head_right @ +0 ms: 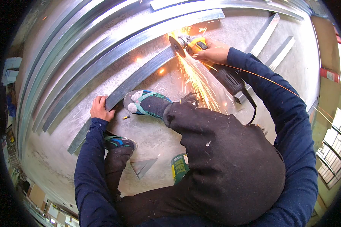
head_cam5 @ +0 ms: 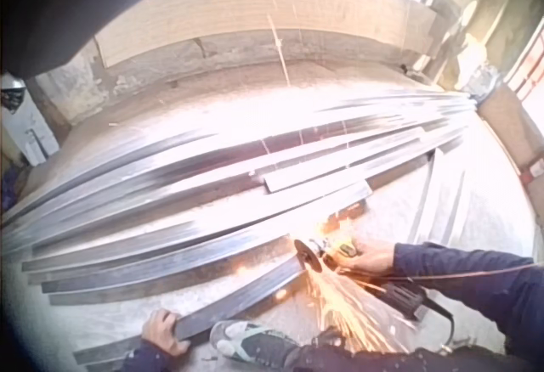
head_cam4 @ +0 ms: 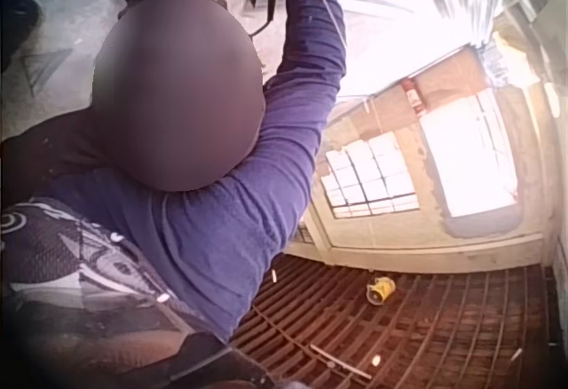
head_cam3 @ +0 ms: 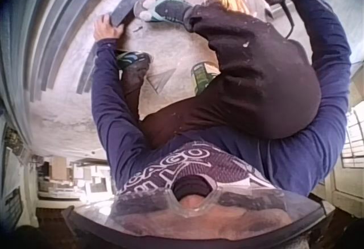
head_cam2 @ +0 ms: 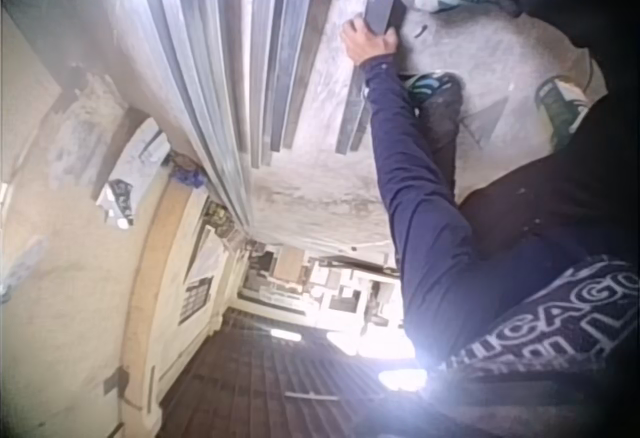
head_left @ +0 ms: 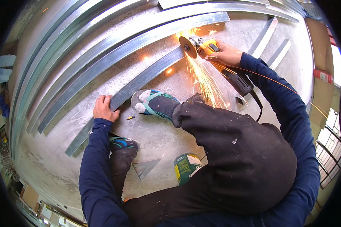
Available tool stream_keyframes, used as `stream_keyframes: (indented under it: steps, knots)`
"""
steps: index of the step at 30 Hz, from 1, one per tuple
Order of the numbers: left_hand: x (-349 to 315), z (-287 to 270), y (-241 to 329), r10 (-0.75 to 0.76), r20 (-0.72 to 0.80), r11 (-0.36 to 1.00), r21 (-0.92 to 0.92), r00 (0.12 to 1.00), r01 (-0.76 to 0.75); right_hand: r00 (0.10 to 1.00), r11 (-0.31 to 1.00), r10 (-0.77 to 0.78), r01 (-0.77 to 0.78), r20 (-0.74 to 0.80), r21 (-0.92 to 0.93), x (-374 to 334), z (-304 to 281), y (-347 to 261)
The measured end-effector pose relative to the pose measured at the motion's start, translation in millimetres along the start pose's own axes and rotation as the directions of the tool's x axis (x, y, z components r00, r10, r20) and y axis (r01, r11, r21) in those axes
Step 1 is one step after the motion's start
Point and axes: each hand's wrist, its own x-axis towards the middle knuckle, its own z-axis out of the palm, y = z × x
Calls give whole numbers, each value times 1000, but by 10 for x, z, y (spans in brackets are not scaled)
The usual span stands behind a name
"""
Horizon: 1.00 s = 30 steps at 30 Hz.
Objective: Measuring and cutting metal beams with a square and an angle grinder.
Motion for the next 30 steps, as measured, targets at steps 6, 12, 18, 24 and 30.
stream_keyframes:
  steps: [6, 12, 18, 24, 30]
  knots:
    - [9, -10, 23, -18, 15, 1000, 15, 1000, 18, 997, 991, 67, -71, 33, 117, -38, -19, -42]
    - [2, -32, 43, -31, 36, 1000, 5, 999, 31, 998, 995, 47, -49, 33, 87, -43, -34, -70]
    - [-3, -1, 12, 5, 14, 1000, 3, 1000, -5, 986, 966, -128, 148, -106, 210, -12, -20, -76]
    - [-82, 143, -35, 116, -211, 993, -5, 971, -120, 991, 923, -86, 120, -107, 366, -209, -56, -76]
    - [-224, 149, 63, 129, -225, 986, 136, 966, -100, 994, 894, -80, 107, -80, 434, -443, -82, 32]
